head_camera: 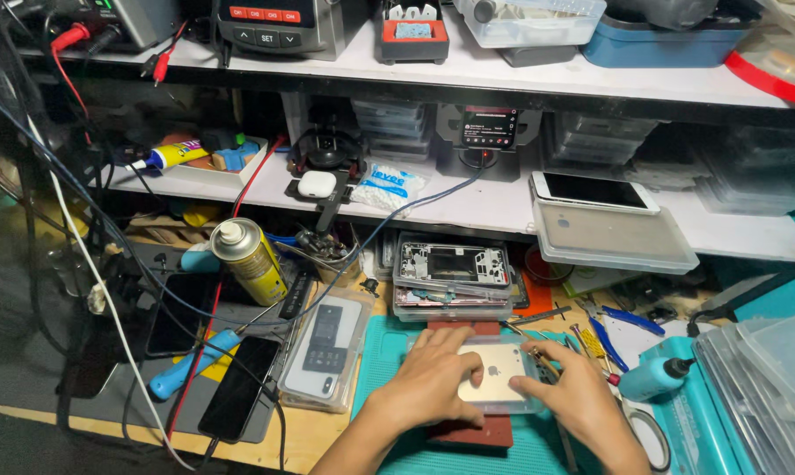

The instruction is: The person repairs a smartphone at a workbench. They unscrew and pry open the phone's screen, handle the internal frame and battery, clean the inside of the housing, then reassemble the screen and drive screws back in with a screwdriver.

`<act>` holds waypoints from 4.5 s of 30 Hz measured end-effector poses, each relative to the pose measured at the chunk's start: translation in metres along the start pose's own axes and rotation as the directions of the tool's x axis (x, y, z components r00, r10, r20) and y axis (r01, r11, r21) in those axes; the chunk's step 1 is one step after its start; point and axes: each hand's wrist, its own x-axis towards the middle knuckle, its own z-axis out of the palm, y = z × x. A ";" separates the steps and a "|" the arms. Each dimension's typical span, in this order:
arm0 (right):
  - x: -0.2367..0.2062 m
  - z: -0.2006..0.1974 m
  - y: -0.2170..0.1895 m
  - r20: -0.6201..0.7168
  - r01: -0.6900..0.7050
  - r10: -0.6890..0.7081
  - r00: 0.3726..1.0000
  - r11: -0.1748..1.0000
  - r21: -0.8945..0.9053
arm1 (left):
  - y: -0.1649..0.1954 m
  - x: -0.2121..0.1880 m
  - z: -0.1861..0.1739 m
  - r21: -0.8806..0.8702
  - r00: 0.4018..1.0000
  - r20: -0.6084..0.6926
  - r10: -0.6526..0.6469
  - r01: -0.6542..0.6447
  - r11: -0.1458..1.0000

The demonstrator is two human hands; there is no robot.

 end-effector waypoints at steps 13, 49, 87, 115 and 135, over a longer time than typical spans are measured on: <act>0.002 0.007 0.001 -0.014 -0.099 0.098 0.995 0.991 -0.091 | 0.001 -0.002 0.009 0.096 0.999 -0.041 0.016 -0.012 0.995; 0.039 0.025 -0.054 -0.382 0.057 -0.024 0.924 0.996 0.075 | -0.048 -0.037 -0.048 -0.314 0.578 -0.712 -0.400 0.247 0.917; 0.012 0.021 0.086 0.185 -0.128 0.048 0.982 0.885 0.449 | -0.003 -0.076 0.025 -0.361 0.616 -0.689 -0.382 0.166 0.918; -0.009 -0.006 0.016 -0.206 -0.042 0.066 0.976 0.992 0.118 | 0.017 0.014 -0.013 0.046 0.990 -0.041 -0.134 0.136 0.990; 0.003 -0.026 -0.002 -0.022 -0.218 -0.631 0.775 -0.301 0.928 | 0.032 0.012 -0.057 -0.649 0.941 -0.209 -0.264 0.068 0.757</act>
